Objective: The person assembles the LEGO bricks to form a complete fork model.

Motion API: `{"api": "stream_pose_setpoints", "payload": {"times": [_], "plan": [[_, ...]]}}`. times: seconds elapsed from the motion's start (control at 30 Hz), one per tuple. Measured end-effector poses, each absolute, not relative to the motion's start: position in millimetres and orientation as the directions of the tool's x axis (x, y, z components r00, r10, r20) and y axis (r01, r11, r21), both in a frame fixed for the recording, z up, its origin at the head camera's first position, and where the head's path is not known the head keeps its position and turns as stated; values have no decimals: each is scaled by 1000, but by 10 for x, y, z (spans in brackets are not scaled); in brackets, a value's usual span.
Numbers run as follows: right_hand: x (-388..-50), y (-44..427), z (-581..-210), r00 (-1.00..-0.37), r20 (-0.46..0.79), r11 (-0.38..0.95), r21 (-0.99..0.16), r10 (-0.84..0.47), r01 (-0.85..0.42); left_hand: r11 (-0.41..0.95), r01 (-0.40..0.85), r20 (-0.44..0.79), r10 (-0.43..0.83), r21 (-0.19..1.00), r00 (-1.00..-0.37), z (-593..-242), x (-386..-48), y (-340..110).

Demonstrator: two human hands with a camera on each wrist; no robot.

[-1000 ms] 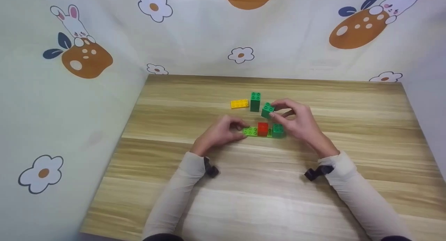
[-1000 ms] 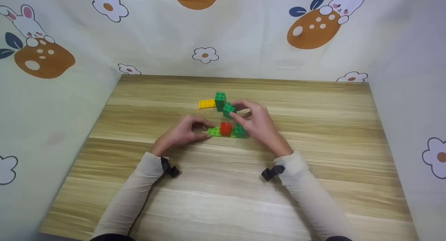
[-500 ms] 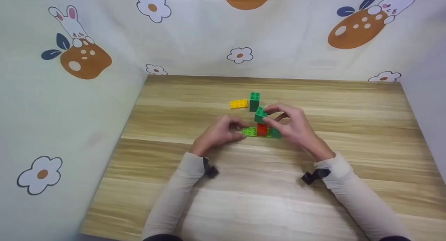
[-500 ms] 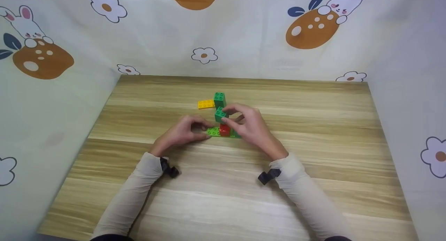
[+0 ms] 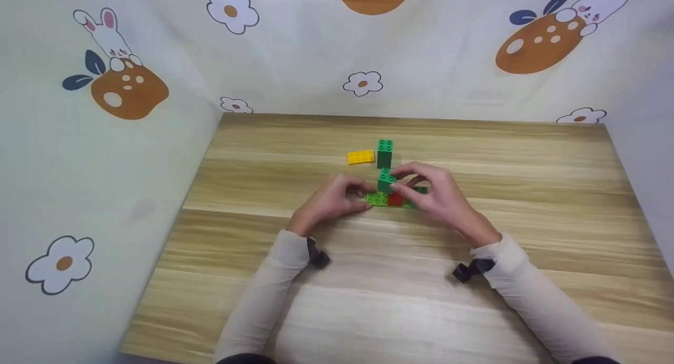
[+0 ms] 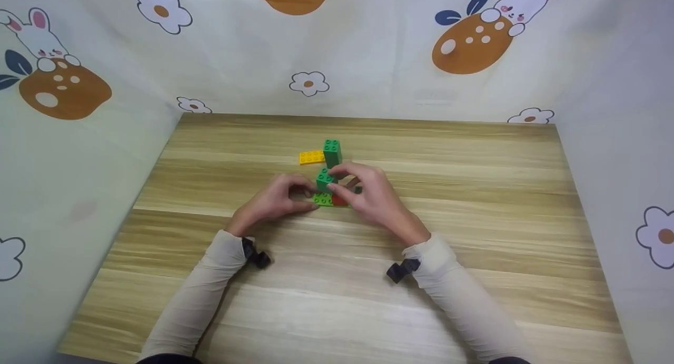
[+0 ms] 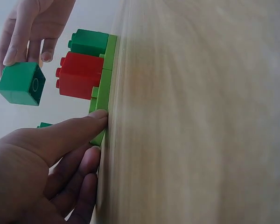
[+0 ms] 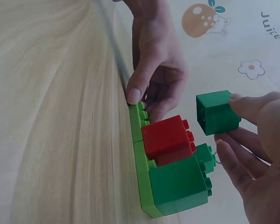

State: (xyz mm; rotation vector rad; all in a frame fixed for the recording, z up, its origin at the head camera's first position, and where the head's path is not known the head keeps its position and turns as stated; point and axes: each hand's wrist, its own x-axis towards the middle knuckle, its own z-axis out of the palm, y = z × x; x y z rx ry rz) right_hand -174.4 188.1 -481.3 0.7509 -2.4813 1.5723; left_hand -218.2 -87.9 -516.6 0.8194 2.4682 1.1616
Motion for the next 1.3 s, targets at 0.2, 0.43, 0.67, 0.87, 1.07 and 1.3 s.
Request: {"api": "stream_pose_setpoints", "payload": {"times": [0.2, 0.43, 0.67, 0.87, 1.07, 1.3], "plan": [[-1717, 1813, -4838, -855, 355, 327, -813, -379, -483, 513, 370, -19, 604, 775, -797, -5181, -2198, -882], [-1684, 1752, -4886, -843, 356, 330, -802, -403, -497, 500, 406, 13, 618, 765, -786, -5178, -2206, -880], [-1656, 1695, -4925, -847, 347, 390, -772, -404, -502, 489, 431, 42, 623, 759, -781, -5180, -2211, -879], [-1667, 1673, -4984, -831, 383, 418, -730, -403, -540, 473, 423, 41, 628, 773, -777, -5182, -2216, -872], [-1690, 1669, -4989, -809, 406, 439, -689, -426, -577, 473, 423, 36, 632, 773, -774, -5182, -2219, -877], [-1699, 1648, -5000, -801, 404, 473, -654, -442, -590, 495, 394, 9, 614, 775, -789, -5165, -2202, -881]]}}
